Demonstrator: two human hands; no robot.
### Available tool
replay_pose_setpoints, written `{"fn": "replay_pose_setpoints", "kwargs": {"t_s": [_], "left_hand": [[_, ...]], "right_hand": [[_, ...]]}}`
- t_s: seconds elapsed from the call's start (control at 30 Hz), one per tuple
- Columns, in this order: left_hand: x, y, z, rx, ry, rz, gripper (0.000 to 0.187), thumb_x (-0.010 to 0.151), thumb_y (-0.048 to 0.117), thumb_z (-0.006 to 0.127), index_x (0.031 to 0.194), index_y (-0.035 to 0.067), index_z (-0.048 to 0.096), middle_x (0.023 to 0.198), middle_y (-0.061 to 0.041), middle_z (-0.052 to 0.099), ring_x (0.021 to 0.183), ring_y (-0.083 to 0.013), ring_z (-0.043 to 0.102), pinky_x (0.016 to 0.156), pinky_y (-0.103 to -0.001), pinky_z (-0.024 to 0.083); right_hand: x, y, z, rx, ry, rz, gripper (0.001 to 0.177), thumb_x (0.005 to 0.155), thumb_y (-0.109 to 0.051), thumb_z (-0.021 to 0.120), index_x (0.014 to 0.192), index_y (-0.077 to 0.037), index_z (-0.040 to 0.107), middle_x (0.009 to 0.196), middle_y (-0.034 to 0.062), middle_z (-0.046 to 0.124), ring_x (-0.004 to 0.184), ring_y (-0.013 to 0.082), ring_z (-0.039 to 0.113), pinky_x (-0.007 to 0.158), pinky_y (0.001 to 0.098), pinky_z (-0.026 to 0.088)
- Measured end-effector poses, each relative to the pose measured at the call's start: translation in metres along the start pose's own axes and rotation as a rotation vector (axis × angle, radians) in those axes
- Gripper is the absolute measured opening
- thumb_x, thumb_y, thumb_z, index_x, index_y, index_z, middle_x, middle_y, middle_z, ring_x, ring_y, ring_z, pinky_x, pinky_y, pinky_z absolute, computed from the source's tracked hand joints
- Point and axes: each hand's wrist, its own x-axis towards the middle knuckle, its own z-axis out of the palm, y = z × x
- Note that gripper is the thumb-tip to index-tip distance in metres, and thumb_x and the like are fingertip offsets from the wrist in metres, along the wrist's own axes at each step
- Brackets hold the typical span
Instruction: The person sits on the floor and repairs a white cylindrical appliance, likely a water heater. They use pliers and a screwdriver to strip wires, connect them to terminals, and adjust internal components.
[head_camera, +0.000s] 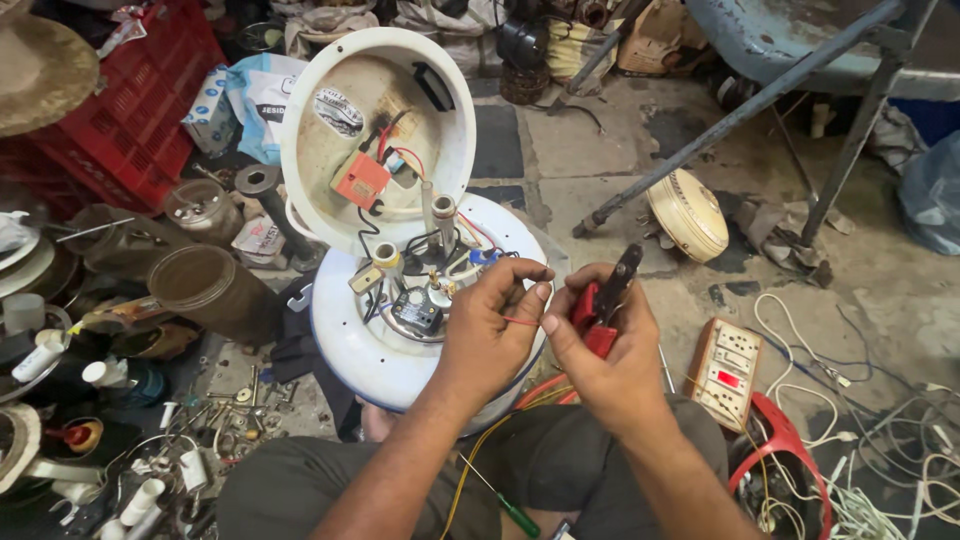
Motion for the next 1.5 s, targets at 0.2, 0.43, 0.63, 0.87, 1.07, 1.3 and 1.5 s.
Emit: {"fn": "replay_pose_setpoints", "kwargs": {"t_s": [0.2,0.43,0.63,0.87,1.07,1.3,1.5], "left_hand": [[-0.004,0.006,-0.006,-0.057,-0.077,0.022,0.022,0.086,0.005,0.074,0.094,0.003,0.054,0.067,0.005,0.047,0.061,-0.0051,0.035,0.052,-0.026,0.031],[-0.003,-0.004,-0.003,-0.039,0.006,-0.060,0.010,0.099,0.015,0.069,0.102,0.005,0.067,0.066,0.006,0.053,0.059,-0.0019,0.041,0.053,-0.022,0.035],[-0.004,-0.014,-0.004,-0.215,0.012,-0.095,0.017,0.104,0.018,0.065,0.109,0.003,0.069,0.074,0.008,0.056,0.066,-0.0006,0.044,0.058,-0.021,0.039],[-0.002,-0.017,-0.005,-0.295,-0.016,-0.110,0.018,0.105,0.018,0.063,0.110,0.002,0.069,0.079,0.008,0.060,0.069,0.0001,0.047,0.060,-0.020,0.040],[-0.002,-0.021,-0.005,-0.274,-0.013,-0.147,0.018,0.104,0.019,0.064,0.109,0.002,0.069,0.077,0.007,0.060,0.067,0.0003,0.046,0.058,-0.019,0.040],[-0.002,-0.024,-0.004,-0.342,-0.017,-0.147,0.018,0.105,0.017,0.063,0.111,0.001,0.069,0.081,0.007,0.063,0.070,0.0006,0.046,0.061,-0.019,0.039],[-0.002,-0.023,-0.005,-0.342,-0.018,-0.134,0.018,0.106,0.017,0.062,0.111,0.001,0.068,0.082,0.007,0.064,0.072,0.0008,0.050,0.062,-0.019,0.042]], "right_hand": [[0.021,0.000,-0.010,-0.093,0.080,-0.039,0.041,0.088,-0.001,0.078,0.119,-0.003,0.051,0.098,0.0061,0.069,0.090,0.0112,0.067,0.081,0.0262,0.055],[0.021,0.007,-0.024,-0.175,-0.028,-0.121,0.049,0.094,-0.010,0.072,0.137,-0.001,0.049,0.116,0.0135,0.063,0.105,0.0158,0.060,0.094,0.0333,0.051],[0.011,0.015,-0.027,-0.670,-0.180,-0.252,0.062,0.078,-0.011,0.075,0.134,-0.001,0.051,0.120,0.0182,0.059,0.112,0.0301,0.059,0.099,0.0406,0.049],[0.020,-0.001,-0.019,-0.710,-0.241,-0.249,0.060,0.074,-0.008,0.073,0.130,-0.003,0.053,0.118,0.0159,0.060,0.108,0.0319,0.057,0.096,0.0423,0.048],[0.020,-0.005,-0.015,-0.760,-0.223,-0.276,0.058,0.074,-0.008,0.073,0.128,-0.002,0.054,0.116,0.0161,0.059,0.106,0.0318,0.057,0.094,0.0424,0.048],[0.017,0.000,-0.011,-0.831,-0.127,-0.304,0.051,0.072,-0.009,0.076,0.120,-0.003,0.057,0.101,0.0133,0.060,0.093,0.0298,0.057,0.083,0.0427,0.049],[0.015,0.004,-0.012,-0.870,-0.110,-0.267,0.048,0.072,-0.010,0.077,0.116,-0.002,0.059,0.094,0.0141,0.060,0.088,0.0307,0.058,0.078,0.0430,0.049]]}}
